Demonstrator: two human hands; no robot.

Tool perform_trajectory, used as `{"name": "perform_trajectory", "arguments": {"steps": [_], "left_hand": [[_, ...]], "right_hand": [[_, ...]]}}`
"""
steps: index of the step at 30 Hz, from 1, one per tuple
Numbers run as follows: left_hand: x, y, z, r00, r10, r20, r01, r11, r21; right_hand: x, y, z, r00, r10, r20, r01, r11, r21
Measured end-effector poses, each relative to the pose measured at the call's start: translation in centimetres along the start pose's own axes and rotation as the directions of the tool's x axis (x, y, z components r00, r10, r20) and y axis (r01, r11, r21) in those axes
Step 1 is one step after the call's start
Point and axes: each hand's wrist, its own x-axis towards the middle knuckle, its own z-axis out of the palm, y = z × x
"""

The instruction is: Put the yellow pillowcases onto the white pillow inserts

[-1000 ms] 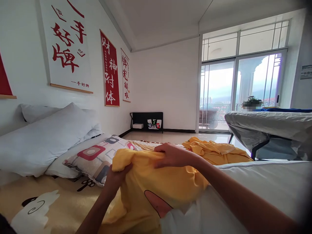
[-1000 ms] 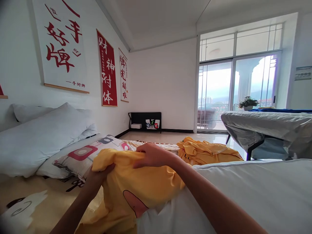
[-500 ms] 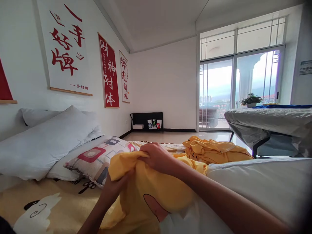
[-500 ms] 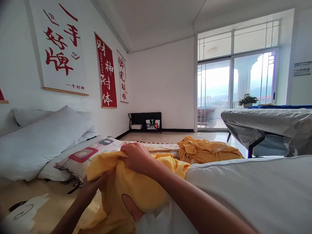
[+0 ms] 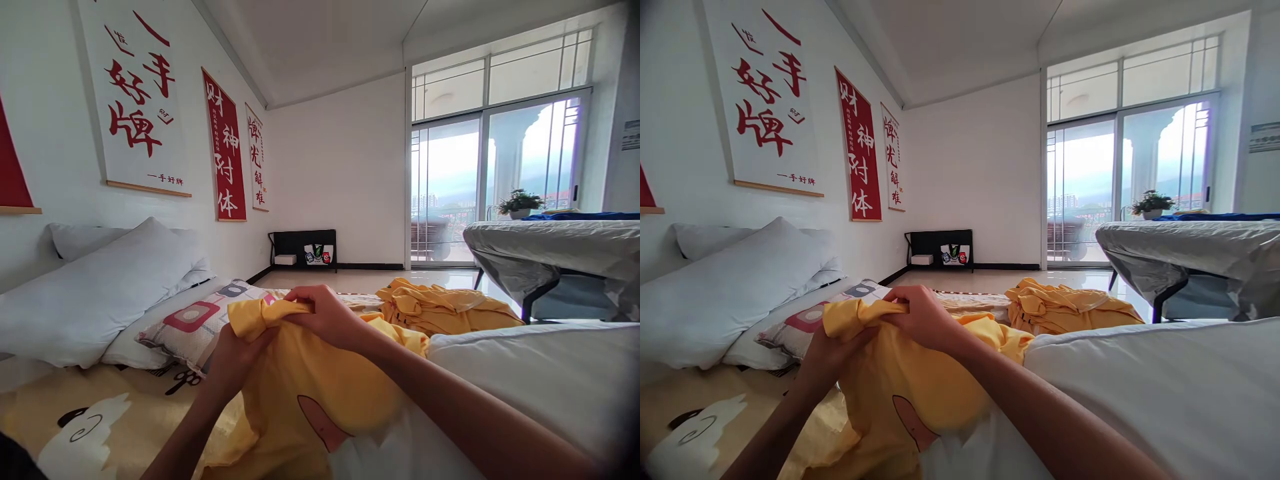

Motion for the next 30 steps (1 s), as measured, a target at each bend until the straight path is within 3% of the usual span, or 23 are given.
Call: {"name": "perform_trajectory", "arguments": {"steps": [4,9,12,15,17,19,22,25,27,28,29,30], "left_hand": [[0.2,-0.6,0.4,0.998,-0.029,0.064,0.038,0.989,-0.142],[0.4,-1.1,1.0,0.999,-0.021,0.031,0.023,0.998,-0.061],[0.5,-1.2,0.9,0.998,-0.039,0.044,0.042,0.997,-0.062],[0.5,-1.3,0.6,0.994,-0.054,0.095,0.057,0.998,-0.034],[0.5,-1.6,0.3,0.991,-0.065,0.117,0.067,0.998,-0.017],[0.4,-1.8,0.2,0.989,-0.045,0.142,0.052,0.998,-0.043],[0.5,-2.2,0.4,0.98,0.021,0.196,-0.003,0.996,-0.093],[1.0,-2.4,0.7,0.976,0.059,0.208,-0.048,0.997,-0.057],[1.1,-2.5,0.6,0.989,0.087,0.119,-0.088,0.996,0.004],[0.9,-2.6,0.5,0.992,0.13,0.006,-0.13,0.99,0.047],[0.6,-2.5,0.3,0.964,0.211,-0.16,-0.195,0.975,0.108],[0.0,-2.5,0.2,0.877,0.34,-0.34,-0.285,0.937,0.201]], "right_hand": [[-0.4,0.9,-1.1,0.999,0.047,-0.02,-0.049,0.988,-0.149],[-0.6,2.2,-1.6,0.985,0.166,-0.048,-0.172,0.971,-0.167],[-0.8,2.4,-2.4,0.98,0.199,0.017,-0.19,0.958,-0.216],[-0.9,2.8,-3.5,0.984,0.153,0.094,-0.111,0.929,-0.353],[-0.8,3.2,-3.9,0.994,0.078,0.074,-0.038,0.896,-0.443],[-0.5,3.5,-3.8,0.998,-0.017,0.054,0.041,0.868,-0.496],[-0.1,3.6,-2.7,0.984,-0.13,0.123,0.173,0.865,-0.472],[0.3,3.6,-1.3,0.993,-0.072,0.096,0.105,0.906,-0.41],[0.6,3.7,-0.6,1.0,-0.001,0.004,0.002,0.947,-0.323],[0.7,3.8,-0.4,0.999,0.032,-0.035,-0.04,0.967,-0.252],[0.8,4.0,-0.2,0.996,0.066,-0.061,-0.076,0.982,-0.172],[0.9,4.1,-0.1,0.991,0.105,-0.077,-0.112,0.989,-0.095]]}}
